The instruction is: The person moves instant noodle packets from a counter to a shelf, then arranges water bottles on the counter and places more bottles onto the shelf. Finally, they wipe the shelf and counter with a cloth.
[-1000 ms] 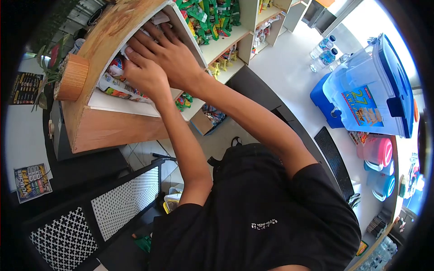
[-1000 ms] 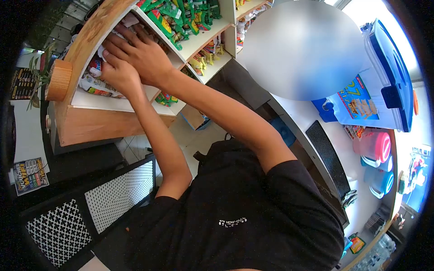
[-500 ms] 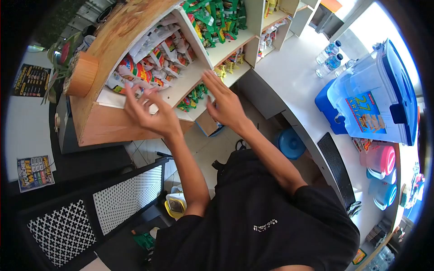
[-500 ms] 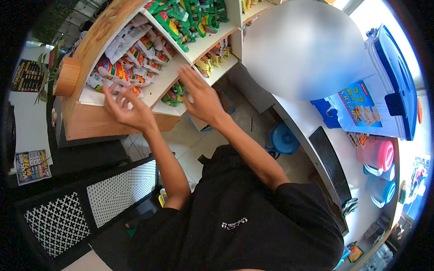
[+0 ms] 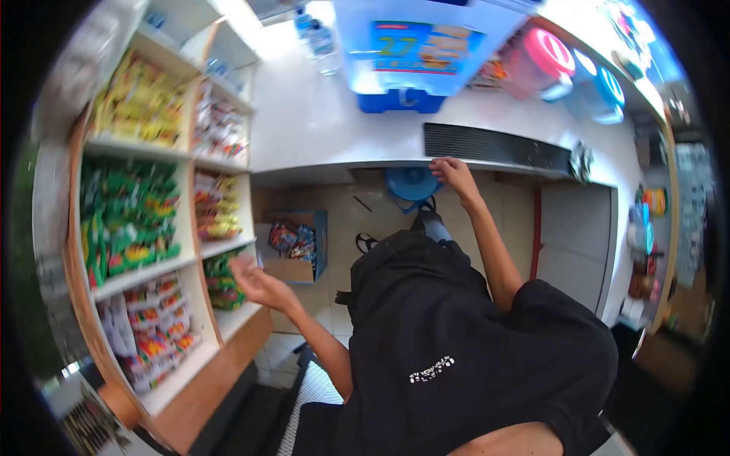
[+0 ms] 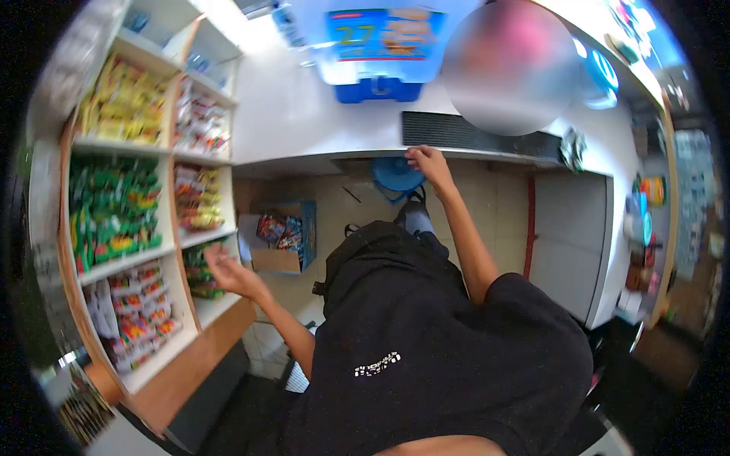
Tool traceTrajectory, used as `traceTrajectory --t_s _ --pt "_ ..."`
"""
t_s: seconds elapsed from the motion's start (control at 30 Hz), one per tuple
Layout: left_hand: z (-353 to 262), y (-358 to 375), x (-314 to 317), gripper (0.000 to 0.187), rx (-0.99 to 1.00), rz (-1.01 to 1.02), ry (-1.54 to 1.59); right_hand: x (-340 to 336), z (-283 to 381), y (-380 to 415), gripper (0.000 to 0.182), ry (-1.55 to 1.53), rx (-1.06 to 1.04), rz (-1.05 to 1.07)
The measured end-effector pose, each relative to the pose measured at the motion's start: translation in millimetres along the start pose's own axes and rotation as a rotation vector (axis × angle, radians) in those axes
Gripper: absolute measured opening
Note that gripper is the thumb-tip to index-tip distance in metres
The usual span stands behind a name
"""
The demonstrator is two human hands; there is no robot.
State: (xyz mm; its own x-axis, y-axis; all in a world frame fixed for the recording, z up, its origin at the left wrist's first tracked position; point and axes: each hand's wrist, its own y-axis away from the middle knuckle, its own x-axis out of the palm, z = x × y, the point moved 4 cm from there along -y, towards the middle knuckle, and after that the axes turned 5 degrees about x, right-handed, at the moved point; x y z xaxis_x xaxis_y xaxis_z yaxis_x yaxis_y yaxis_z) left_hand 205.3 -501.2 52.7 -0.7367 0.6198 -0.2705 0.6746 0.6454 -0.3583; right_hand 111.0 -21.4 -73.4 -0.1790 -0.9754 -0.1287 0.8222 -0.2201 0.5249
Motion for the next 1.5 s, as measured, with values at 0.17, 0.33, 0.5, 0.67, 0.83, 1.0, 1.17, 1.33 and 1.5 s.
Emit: traceTrajectory --t_s 0.17,0.33,0.5,0.67,0.83,1.0,1.17,1.33,1.5 --pt "1 79 138 0.043 -0.312 0.848 0.022 -64 -29 25 0.031 -0.398 0.173 -0.184" --pt "-40 144 263 0.049 -0.326 1.326 0.152 -99 -28 13 0.029 -0.476 0.165 -0.157" --pt "-134 179 379 0.053 -0.171 1.293 0.362 -142 28 -40 0.031 -0.417 -0.014 -0.191" --pt "-193 178 495 0.064 0.042 1.068 0.452 -176 116 -131 0.044 -0.229 -0.431 -0.424" --pt "-211 156 576 0.072 0.078 0.833 0.279 -182 186 -204 0.054 0.014 -0.402 -0.471" --pt "-210 146 603 0.077 -0.083 0.786 0.131 -159 185 -263 0.049 -0.054 -0.275 -0.273" --pt "-198 150 607 0.072 -0.149 0.723 0.066 -153 180 -277 0.044 -0.19 -0.236 -0.164" --pt "-203 156 598 0.062 -0.047 0.582 0.136 -148 198 -236 0.051 -0.458 -0.067 0.201" --pt "-204 161 582 0.076 -0.208 0.672 0.154 -155 180 -250 0.053 -0.35 -0.092 0.227"
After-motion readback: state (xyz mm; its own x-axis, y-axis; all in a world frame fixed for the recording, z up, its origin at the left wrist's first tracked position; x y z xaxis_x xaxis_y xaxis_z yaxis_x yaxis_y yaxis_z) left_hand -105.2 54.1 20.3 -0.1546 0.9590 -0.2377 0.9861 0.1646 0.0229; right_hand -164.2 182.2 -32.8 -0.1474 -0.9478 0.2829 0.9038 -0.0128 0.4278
